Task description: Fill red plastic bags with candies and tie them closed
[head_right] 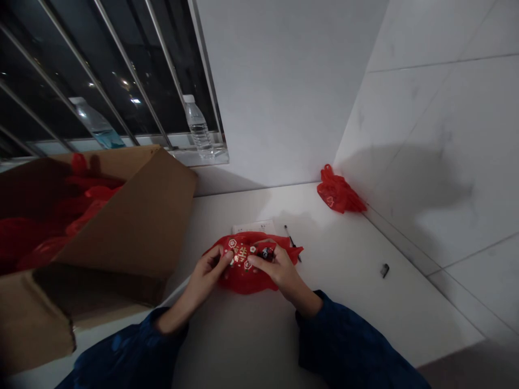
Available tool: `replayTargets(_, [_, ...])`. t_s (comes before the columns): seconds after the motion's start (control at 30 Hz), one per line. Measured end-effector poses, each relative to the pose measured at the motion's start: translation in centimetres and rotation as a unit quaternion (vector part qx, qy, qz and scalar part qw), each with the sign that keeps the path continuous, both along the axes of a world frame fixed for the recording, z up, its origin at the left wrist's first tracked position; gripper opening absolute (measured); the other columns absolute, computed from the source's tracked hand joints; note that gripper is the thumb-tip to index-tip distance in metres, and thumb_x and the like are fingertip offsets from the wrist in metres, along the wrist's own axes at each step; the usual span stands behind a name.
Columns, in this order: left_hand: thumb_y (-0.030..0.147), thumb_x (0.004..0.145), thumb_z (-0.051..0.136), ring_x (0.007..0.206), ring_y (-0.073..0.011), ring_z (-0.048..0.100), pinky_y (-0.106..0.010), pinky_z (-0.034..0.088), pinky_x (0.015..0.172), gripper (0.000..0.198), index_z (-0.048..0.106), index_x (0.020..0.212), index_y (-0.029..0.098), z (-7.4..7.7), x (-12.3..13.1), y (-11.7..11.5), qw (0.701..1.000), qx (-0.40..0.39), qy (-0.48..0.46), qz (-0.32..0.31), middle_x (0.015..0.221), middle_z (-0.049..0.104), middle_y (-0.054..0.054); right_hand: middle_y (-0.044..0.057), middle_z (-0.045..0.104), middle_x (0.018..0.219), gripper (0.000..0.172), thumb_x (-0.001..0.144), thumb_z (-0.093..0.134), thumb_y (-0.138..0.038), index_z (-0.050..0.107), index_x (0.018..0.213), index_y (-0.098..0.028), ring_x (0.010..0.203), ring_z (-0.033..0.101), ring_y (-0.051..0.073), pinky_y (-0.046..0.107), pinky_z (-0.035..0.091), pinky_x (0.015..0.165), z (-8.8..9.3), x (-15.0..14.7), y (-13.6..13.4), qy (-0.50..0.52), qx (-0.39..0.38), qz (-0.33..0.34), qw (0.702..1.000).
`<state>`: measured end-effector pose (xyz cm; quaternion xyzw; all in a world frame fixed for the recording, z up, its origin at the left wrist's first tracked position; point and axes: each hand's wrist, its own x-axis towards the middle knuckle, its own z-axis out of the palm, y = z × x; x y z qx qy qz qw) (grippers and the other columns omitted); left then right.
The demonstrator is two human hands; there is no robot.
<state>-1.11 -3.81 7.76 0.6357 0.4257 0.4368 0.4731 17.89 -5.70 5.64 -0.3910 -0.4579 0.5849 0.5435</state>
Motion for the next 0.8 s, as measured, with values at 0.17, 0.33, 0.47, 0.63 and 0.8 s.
replayTargets(0.17, [0.052,0.088,0.059,0.055,-0.0095,0.042,-0.020,0.036,0.053,0.038,0.051,0.074,0.018,-0.1,0.3,-0.4,0.999,-0.006,-0.026,0.019,0.063,0.050,0.004,-0.001,0.067,0.081,0.028,0.071,0.082,-0.035,0.063,0.086,-0.021,0.072,0.065,0.015,0.033,0.056,0.072,-0.5,-1.1,-0.3,0.036,-0.007,-0.010,0.999])
replayTargets(0.33, [0.058,0.086,0.058,0.054,-0.0096,0.040,-0.021,0.033,0.051,0.042,0.051,0.076,0.018,0.0,0.0,-0.1,1.000,-0.016,-0.015,0.016,0.061,0.048,0.005,-0.003,0.066,0.068,0.027,0.073,0.081,-0.038,0.064,0.085,-0.021,0.064,0.065,0.015,0.033,0.054,0.071,0.1,-0.5,-0.3,0.032,-0.020,-0.006,0.999])
replayTargets(0.47, [0.059,0.086,0.059,0.054,-0.0092,0.039,-0.021,0.032,0.052,0.046,0.046,0.068,0.018,0.1,-0.4,0.3,1.000,-0.005,-0.007,0.007,0.058,0.046,0.005,-0.003,0.067,0.067,0.028,0.073,0.081,-0.037,0.063,0.088,-0.021,0.063,0.064,0.014,0.031,0.052,0.069,0.6,0.2,-0.3,0.010,-0.003,0.005,1.000])
replayTargets(0.63, [0.058,0.087,0.058,0.053,-0.0091,0.038,-0.021,0.031,0.051,0.046,0.044,0.067,0.019,-0.4,-0.4,0.5,1.000,-0.002,-0.011,0.006,0.058,0.046,0.005,-0.002,0.068,0.068,0.024,0.076,0.079,-0.035,0.065,0.089,-0.021,0.065,0.063,0.013,0.030,0.050,0.070,0.6,0.6,-0.1,0.004,0.011,0.030,0.999])
replayTargets(0.8, [0.051,0.090,0.056,0.058,-0.0108,0.042,-0.022,0.035,0.056,0.040,0.048,0.070,0.018,-0.9,-0.3,0.1,0.999,0.033,0.013,-0.007,0.063,0.048,0.003,-0.001,0.068,0.078,0.025,0.078,0.077,-0.042,0.068,0.091,-0.022,0.072,0.064,0.016,0.031,0.052,0.072,0.5,0.1,0.0,0.025,0.002,-0.017,1.000])
